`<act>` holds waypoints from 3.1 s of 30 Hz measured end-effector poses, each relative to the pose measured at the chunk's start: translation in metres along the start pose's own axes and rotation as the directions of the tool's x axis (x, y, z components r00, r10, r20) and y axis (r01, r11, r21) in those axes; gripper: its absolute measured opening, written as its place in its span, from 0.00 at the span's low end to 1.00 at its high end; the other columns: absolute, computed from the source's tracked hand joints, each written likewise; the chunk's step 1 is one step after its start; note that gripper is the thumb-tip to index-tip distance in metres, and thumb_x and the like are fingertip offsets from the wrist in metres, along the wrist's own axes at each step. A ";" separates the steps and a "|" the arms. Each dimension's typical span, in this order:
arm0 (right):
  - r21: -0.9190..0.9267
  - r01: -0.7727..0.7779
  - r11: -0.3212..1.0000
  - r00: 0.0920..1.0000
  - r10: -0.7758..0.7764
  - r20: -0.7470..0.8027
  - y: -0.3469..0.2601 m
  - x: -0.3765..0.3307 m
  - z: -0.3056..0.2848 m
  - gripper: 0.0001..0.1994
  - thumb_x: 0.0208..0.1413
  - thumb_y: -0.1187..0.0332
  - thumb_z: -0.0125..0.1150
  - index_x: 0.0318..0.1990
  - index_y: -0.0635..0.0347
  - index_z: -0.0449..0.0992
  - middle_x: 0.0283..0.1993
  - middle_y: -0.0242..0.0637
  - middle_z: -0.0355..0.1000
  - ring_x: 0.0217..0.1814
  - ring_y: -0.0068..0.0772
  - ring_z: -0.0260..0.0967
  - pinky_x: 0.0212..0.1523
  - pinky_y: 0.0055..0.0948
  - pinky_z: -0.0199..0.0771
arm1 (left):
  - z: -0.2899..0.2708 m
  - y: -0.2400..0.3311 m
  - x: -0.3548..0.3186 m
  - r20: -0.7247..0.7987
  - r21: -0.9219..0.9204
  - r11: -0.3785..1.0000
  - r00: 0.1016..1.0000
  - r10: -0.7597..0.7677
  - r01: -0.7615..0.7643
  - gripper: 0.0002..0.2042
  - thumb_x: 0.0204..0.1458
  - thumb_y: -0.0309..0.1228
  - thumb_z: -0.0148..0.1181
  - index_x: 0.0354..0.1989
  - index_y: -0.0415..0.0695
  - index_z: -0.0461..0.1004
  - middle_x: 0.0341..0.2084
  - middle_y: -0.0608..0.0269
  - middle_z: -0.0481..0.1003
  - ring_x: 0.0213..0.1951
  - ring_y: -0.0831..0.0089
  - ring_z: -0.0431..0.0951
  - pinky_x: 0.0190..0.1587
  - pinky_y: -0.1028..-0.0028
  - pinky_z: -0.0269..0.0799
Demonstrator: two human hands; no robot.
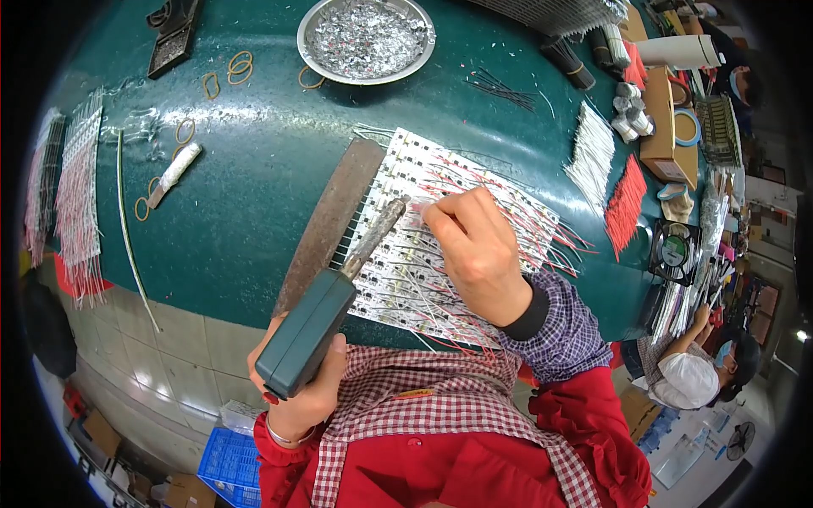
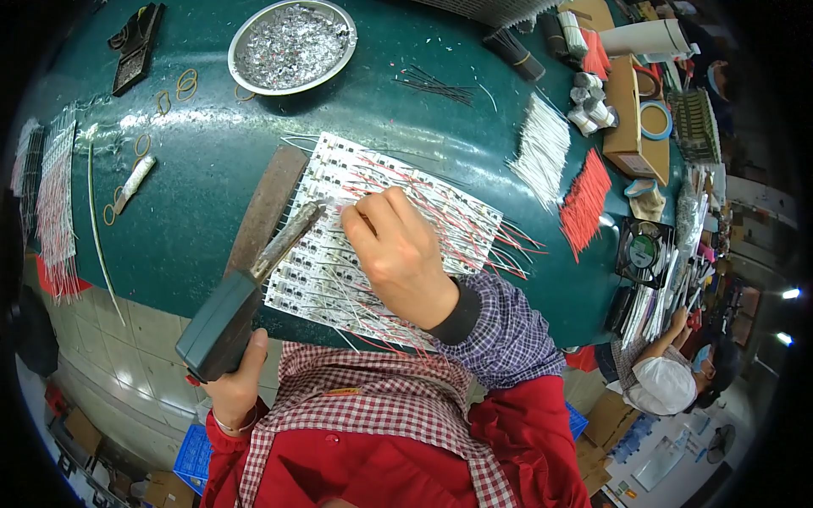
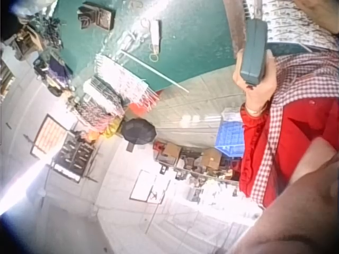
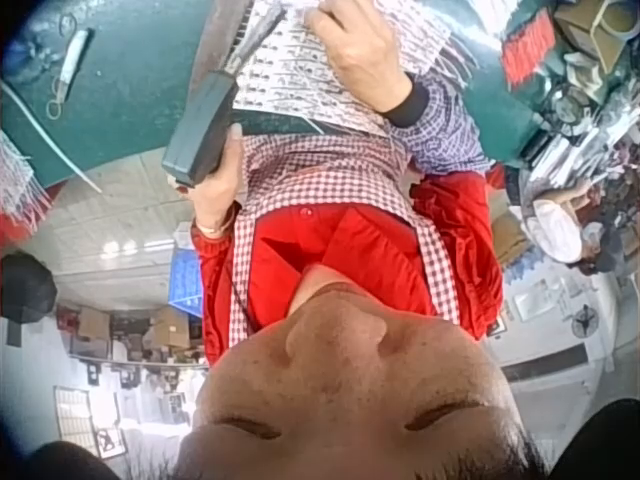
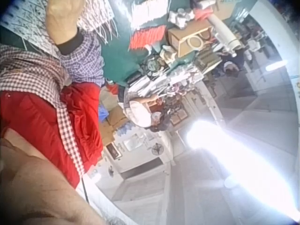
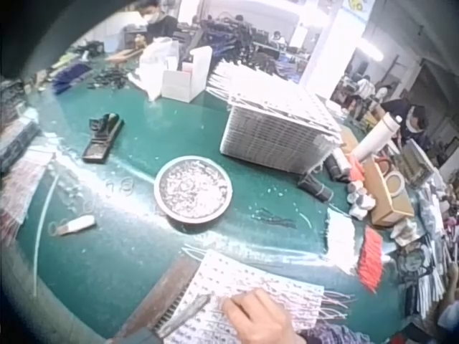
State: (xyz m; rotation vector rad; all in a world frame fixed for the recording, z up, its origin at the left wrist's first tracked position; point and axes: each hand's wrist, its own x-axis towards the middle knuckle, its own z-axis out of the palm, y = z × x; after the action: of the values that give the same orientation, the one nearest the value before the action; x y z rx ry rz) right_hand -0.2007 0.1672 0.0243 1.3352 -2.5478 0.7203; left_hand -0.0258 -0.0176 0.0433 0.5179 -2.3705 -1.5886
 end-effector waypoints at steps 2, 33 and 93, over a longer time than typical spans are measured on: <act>0.000 0.002 1.000 1.000 -0.002 -0.001 -0.001 0.001 0.000 0.15 0.41 0.80 0.61 0.41 0.69 0.76 0.34 0.39 0.68 0.37 0.36 0.67 0.31 0.30 0.71 | -0.003 0.002 -0.005 -0.032 -0.056 0.987 0.988 -0.152 0.150 0.09 0.41 0.19 0.67 0.34 0.33 0.78 0.28 0.52 0.77 0.23 0.64 0.78 0.27 0.72 0.72; 0.053 -0.003 0.999 1.000 0.003 0.014 -0.013 -0.007 -0.001 0.14 0.42 0.80 0.62 0.40 0.69 0.77 0.35 0.39 0.70 0.36 0.36 0.67 0.31 0.31 0.71 | -0.010 0.008 -0.007 0.068 0.027 0.997 0.995 -0.073 0.071 0.09 0.43 0.16 0.65 0.36 0.32 0.79 0.31 0.52 0.78 0.28 0.67 0.80 0.31 0.74 0.73; 0.032 0.003 0.999 1.000 -0.003 0.004 -0.028 -0.015 0.003 0.14 0.41 0.80 0.63 0.39 0.70 0.77 0.34 0.39 0.68 0.37 0.36 0.66 0.31 0.30 0.70 | -0.015 -0.005 -0.040 -0.062 -0.060 0.989 0.988 -0.142 0.139 0.11 0.42 0.19 0.67 0.35 0.32 0.79 0.28 0.53 0.78 0.23 0.69 0.77 0.25 0.73 0.72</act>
State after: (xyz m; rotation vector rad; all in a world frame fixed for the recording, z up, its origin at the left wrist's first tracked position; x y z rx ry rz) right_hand -0.1690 0.1627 0.0258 1.3513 -2.5469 0.7618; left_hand 0.0172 -0.0145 0.0444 0.7286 -2.2790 -1.6637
